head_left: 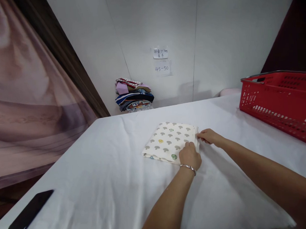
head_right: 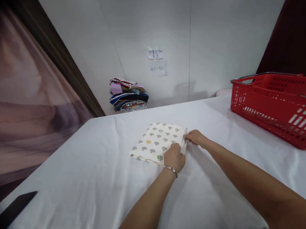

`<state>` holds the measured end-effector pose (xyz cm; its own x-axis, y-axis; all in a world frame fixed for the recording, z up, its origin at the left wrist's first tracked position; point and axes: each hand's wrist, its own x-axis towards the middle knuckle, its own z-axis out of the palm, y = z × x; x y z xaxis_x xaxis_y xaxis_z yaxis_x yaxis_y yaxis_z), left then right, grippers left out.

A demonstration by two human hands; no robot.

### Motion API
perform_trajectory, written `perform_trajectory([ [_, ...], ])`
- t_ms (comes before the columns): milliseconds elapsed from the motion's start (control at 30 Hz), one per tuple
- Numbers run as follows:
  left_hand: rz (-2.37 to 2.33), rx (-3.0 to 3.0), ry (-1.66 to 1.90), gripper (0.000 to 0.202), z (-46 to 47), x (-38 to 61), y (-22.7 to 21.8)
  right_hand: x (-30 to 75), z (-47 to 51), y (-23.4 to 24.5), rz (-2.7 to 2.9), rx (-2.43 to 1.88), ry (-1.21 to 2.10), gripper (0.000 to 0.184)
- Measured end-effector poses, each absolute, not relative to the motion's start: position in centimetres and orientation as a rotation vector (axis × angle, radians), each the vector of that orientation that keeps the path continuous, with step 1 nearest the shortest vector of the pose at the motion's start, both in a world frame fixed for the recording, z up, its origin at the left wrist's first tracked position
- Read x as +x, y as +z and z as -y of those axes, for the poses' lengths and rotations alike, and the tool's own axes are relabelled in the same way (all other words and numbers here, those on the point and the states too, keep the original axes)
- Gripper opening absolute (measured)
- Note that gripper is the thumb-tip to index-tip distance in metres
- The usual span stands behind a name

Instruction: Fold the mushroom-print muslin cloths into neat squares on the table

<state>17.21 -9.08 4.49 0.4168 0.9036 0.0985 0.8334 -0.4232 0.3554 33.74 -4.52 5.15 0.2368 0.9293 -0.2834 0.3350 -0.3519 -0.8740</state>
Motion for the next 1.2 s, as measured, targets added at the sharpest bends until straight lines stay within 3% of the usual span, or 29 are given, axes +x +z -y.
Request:
perform_trajectory([
  [367,-1.521,2.403,0.364,0.023,9.2,17.2,5.0,32.7,4.1,5.6,1.085,-1.902,1.252,0.039],
  [1200,-1.499,2.493,0.362,0.023,9.7,17.3,5.3,33.7,3.8,5.3,1.099,-1.832,1.091,0.019],
])
